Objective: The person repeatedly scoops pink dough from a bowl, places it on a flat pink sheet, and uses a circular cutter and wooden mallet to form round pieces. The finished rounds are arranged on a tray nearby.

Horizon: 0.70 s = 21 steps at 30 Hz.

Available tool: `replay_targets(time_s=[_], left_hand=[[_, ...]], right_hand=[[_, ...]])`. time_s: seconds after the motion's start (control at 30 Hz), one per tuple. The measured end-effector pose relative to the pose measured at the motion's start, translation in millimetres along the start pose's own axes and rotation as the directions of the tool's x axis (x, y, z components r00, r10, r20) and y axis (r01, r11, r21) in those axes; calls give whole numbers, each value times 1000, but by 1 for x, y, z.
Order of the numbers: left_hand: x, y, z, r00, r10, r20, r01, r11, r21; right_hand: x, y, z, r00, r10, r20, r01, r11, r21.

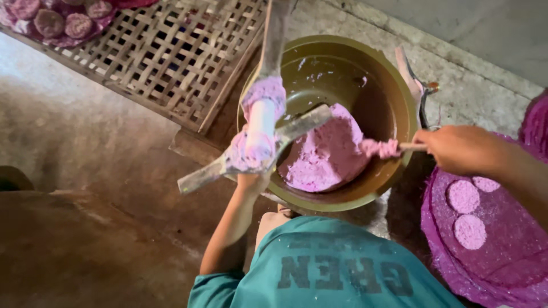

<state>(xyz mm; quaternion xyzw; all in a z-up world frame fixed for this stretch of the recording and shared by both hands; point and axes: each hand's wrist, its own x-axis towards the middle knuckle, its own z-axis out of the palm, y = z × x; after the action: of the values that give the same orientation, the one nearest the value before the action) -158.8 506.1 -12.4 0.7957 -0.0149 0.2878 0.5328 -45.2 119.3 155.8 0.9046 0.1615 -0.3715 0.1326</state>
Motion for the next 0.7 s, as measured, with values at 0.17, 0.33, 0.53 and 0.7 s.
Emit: replay_targets(time_s=[0.17, 0.33, 0.53, 0.7], left_hand=[[-10, -12, 19, 983, -175, 51, 182, 955, -232], [-43, -39, 30, 991, 19, 135, -16, 1000, -24], [-66, -74, 35, 988, 90, 122, -131, 913, 387], [-72, -69, 37, 948, -318, 20, 318, 940, -121]], right_hand=[[59, -4, 14, 975, -172, -144, 116, 935, -336], [242, -14, 17, 791, -249, -559, 517, 759, 395], [352, -50, 87, 944, -78, -321, 328, 108, 938], [327, -102, 92, 832, -277, -481, 551, 305, 777]])
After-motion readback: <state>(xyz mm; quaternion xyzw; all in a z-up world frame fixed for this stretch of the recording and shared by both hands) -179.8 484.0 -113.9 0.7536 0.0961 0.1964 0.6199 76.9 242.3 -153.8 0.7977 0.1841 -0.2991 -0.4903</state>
